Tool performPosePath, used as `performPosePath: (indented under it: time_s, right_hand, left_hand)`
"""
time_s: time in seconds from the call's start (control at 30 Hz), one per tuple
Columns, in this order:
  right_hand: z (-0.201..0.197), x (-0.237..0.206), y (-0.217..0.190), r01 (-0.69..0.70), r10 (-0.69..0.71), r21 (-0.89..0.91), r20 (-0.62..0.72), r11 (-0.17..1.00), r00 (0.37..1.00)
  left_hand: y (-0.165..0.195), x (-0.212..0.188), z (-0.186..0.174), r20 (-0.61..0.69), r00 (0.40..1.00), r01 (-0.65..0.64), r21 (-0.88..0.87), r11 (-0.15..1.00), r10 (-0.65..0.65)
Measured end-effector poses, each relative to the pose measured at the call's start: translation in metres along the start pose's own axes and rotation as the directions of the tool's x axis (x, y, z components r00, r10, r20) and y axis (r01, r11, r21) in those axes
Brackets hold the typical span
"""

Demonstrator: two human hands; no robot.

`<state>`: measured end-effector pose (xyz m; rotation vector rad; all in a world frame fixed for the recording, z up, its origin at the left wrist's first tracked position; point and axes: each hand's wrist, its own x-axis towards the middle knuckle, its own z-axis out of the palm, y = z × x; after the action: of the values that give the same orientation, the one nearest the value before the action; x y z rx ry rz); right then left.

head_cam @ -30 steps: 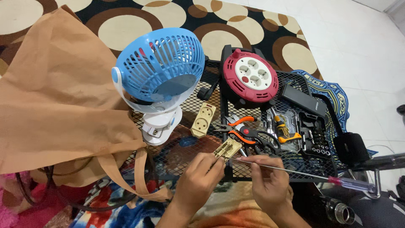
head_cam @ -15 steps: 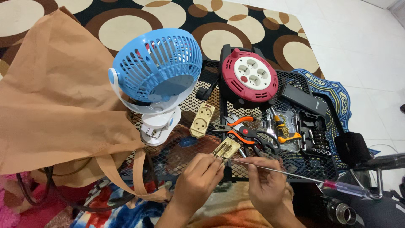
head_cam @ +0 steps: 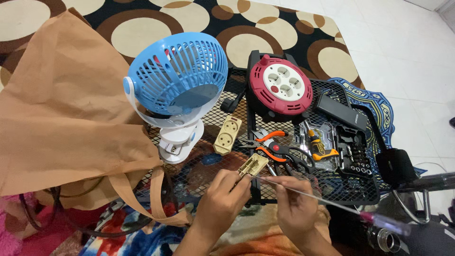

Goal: The person disassembles a beige power strip on a table, using a screwdriver to unscrew and pry open its casing and pliers to handle internal components, working on the outlet housing throughout the clip.

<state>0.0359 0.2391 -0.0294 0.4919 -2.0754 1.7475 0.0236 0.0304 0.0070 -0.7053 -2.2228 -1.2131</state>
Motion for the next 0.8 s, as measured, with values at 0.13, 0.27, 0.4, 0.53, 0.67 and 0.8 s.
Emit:
performPosePath:
  time_s: [0.13, 0.27, 0.4, 0.53, 0.67, 0.8]
  right_hand:
    - [-0.015, 0.014, -0.011, -0.110, 0.118, 0.098, -0.083, 0.989, 0.989]
    - [-0.046, 0.052, -0.019, -0.383, 0.376, -0.370, -0.093, 0.846, 0.922]
    - [-0.059, 0.070, -0.021, -0.309, 0.441, -0.607, 0.076, 0.732, 0.894]
    - [-0.059, 0.061, -0.011, -0.441, 0.480, -0.295, 0.074, 0.848, 0.874]
    - [-0.055, 0.042, -0.003, -0.380, 0.385, 0.151, -0.004, 0.912, 0.923]
    - [-0.052, 0.033, 0.002, -0.372, 0.381, 0.102, -0.097, 0.923, 0.919]
  left_hand:
    - [0.002, 0.001, 0.002, -0.049, 0.999, 0.010, 0.004, 1.000, -0.010]
    - [0.002, 0.002, 0.003, -0.056, 0.998, 0.040, -0.023, 0.999, -0.041]
    - [0.002, 0.002, 0.003, -0.064, 0.997, 0.045, -0.034, 0.998, -0.048]
    - [0.001, 0.002, 0.005, -0.068, 0.995, 0.076, -0.053, 0.996, -0.079]
    - [0.001, 0.003, 0.005, -0.059, 0.992, 0.104, -0.049, 0.993, -0.107]
    - [0.002, 0.003, 0.005, -0.072, 0.987, 0.134, -0.088, 0.987, -0.141]
